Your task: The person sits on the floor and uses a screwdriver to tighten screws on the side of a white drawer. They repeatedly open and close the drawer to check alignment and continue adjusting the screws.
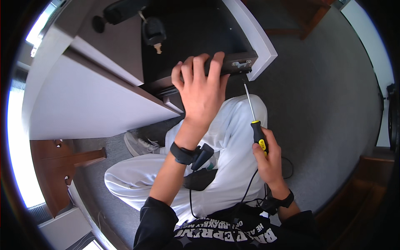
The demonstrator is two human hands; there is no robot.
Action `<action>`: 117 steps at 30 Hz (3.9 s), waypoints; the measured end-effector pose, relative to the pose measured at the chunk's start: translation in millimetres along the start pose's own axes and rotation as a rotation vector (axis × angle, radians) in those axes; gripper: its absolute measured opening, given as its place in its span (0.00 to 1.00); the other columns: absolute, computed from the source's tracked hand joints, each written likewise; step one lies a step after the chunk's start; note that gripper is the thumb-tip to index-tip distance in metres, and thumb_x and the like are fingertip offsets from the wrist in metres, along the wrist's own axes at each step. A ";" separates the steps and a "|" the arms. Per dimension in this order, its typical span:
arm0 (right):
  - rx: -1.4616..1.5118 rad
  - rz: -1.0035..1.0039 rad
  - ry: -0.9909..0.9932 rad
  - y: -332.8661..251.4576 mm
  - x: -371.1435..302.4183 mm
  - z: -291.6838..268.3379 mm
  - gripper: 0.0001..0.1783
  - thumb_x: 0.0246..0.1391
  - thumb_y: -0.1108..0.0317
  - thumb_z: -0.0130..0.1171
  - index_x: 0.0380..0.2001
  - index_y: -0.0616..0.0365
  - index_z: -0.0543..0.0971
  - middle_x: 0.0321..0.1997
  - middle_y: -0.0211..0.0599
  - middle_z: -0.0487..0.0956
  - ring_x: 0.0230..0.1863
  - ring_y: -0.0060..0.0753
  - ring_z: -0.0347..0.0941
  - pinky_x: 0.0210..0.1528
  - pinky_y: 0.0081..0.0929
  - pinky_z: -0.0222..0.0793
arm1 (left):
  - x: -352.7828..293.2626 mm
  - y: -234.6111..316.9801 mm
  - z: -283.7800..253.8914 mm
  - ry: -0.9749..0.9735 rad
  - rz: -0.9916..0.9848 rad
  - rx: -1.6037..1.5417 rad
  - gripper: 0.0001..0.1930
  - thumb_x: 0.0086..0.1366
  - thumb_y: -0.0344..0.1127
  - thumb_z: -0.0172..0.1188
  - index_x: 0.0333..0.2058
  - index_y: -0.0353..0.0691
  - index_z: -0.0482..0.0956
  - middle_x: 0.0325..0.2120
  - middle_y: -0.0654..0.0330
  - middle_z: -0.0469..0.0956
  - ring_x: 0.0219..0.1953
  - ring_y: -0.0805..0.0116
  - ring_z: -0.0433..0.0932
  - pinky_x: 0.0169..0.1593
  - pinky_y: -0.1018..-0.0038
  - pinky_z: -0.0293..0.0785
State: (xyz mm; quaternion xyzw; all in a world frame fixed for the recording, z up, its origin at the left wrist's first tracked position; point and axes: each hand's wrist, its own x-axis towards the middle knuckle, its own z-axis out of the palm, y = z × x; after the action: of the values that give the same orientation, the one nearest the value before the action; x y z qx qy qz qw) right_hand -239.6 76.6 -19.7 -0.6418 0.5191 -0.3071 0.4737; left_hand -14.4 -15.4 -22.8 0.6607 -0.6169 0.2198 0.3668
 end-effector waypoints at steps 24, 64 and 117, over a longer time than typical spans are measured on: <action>-0.020 -0.136 0.000 1.8 21.7 -0.6 0.22 0.63 0.71 0.55 0.58 0.67 0.71 0.29 0.37 0.75 0.25 0.23 0.70 0.30 0.25 0.65 | -1.6 -0.5 -0.9 0.016 0.025 0.048 0.33 0.48 0.39 0.77 0.55 0.57 0.75 0.48 0.63 0.72 0.54 0.59 0.69 0.64 0.53 0.55; 0.311 0.107 -0.050 -16.0 12.3 18.5 0.37 0.60 0.67 0.44 0.74 0.64 0.59 0.52 0.37 0.74 0.50 0.22 0.69 0.56 0.22 0.64 | -37.3 46.9 -42.9 -0.979 -0.860 -1.108 0.15 0.75 0.44 0.59 0.43 0.34 0.75 0.30 0.64 0.77 0.32 0.79 0.72 0.37 0.80 0.68; 0.234 -0.143 0.364 15.9 -33.7 7.0 0.25 0.56 0.76 0.62 0.59 0.64 0.74 0.42 0.45 0.74 0.36 0.36 0.71 0.34 0.30 0.65 | -100.0 84.1 -12.9 -0.738 -0.775 -1.768 0.11 0.76 0.35 0.57 0.47 0.31 0.75 0.34 0.61 0.77 0.39 0.74 0.72 0.46 0.72 0.71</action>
State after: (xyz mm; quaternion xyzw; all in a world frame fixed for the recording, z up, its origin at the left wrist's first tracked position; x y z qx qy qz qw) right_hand -248.5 110.6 -33.7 -0.5516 0.5100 -0.5087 0.4206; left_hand -108.6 62.3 -71.0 0.3347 -0.3770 -0.6616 0.5550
